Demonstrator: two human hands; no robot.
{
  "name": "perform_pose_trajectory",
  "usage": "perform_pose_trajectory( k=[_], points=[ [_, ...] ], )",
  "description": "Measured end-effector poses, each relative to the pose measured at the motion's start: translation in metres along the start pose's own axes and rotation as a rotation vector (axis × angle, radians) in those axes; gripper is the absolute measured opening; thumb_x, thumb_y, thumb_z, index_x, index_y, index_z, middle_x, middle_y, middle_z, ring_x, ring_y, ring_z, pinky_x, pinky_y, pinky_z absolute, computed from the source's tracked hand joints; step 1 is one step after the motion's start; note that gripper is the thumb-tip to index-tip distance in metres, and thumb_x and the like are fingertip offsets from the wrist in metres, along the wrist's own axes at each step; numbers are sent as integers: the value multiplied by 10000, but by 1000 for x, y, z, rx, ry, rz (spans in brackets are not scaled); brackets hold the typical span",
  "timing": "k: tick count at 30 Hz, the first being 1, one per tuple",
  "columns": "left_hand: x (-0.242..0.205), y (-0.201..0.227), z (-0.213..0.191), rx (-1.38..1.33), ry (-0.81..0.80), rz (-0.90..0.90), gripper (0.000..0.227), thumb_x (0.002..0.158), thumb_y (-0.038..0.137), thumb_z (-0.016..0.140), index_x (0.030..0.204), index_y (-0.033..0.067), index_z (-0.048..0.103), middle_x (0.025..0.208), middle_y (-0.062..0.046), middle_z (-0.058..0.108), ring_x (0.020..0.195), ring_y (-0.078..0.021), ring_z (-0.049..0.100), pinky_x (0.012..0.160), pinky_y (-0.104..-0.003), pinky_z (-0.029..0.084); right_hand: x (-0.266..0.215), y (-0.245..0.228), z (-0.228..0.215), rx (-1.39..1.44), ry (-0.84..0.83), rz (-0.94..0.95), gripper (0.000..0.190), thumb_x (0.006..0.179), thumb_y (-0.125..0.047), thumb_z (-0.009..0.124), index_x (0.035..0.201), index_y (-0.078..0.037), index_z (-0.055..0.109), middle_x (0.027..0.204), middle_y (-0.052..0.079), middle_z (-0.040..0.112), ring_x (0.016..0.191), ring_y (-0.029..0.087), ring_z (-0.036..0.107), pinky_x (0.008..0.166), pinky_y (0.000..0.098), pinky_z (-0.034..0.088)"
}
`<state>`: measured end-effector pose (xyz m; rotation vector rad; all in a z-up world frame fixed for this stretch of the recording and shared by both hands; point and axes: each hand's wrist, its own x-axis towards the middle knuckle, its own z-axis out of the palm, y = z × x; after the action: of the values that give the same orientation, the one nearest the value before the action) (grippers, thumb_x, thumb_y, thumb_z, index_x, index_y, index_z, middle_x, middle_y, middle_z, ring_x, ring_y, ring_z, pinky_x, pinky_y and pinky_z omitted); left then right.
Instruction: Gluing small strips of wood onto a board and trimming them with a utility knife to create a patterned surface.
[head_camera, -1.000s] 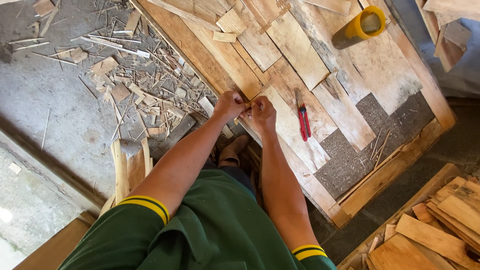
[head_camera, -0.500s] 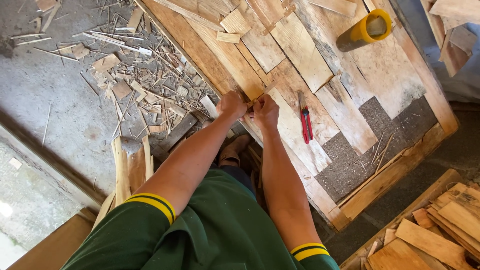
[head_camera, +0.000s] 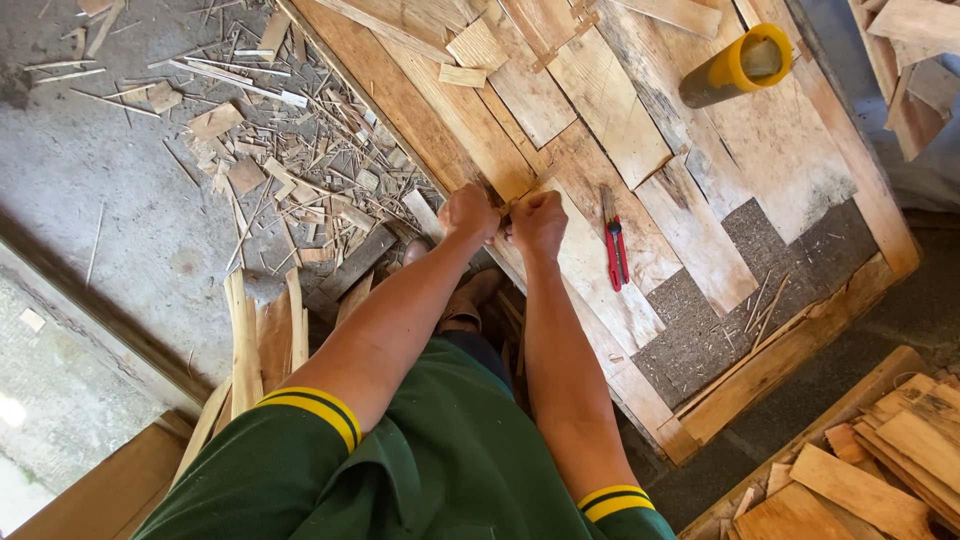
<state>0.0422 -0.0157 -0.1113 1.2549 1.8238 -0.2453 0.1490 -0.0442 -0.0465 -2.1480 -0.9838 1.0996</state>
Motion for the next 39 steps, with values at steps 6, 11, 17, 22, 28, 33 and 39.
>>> perform_pose_trajectory(
  k=[6,11,17,22,28,33,39],
  points=[
    [14,0,10,73,13,-11,330,910,266,787,1068,-10,700,691,-43,686,460,-43,480,374,-210,405,3,1,-2,106,51,30,318,906,-115,768,935,5,474,747,175,672,527,212,708,381,341,587],
    [5,1,6,140,2,8,432,882,294,812,1142,-23,674,689,-64,648,440,-40,446,353,-202,388,12,12,-2,-151,111,-11,400,809,-332,829,907,-49,564,796,142,713,668,275,735,560,416,602],
    [9,0,9,286,43,38,543,886,391,795,1174,-43,642,696,-90,679,437,-45,463,359,-222,398,22,6,-12,-571,118,27,531,676,-602,878,841,-129,701,870,96,753,854,297,734,755,429,574],
    [-5,2,-7,46,49,18,315,843,297,838,962,16,762,725,-71,722,524,-92,598,434,-253,495,39,23,-4,-535,139,15,529,789,-636,806,831,-113,735,849,106,753,833,309,741,752,439,575],
    [-8,7,-16,164,5,50,281,821,284,846,886,28,749,758,-76,729,643,-162,704,531,-324,561,12,17,-12,-458,152,-79,522,772,-602,819,824,-99,686,777,118,731,772,329,733,716,459,571],
    [3,-7,-9,-336,-49,-57,354,973,358,659,920,9,637,631,-47,743,461,-72,613,424,-264,491,1,-2,-13,-606,-13,-64,532,873,-555,779,1005,-92,553,846,143,719,765,330,740,736,440,580],
    [-4,-6,-20,-323,-111,-39,393,940,417,658,720,94,702,602,5,710,483,-35,598,466,-257,480,9,26,-4,-689,-3,-220,589,883,-516,782,1115,-70,475,948,166,699,855,355,725,773,454,571]
  ],
)
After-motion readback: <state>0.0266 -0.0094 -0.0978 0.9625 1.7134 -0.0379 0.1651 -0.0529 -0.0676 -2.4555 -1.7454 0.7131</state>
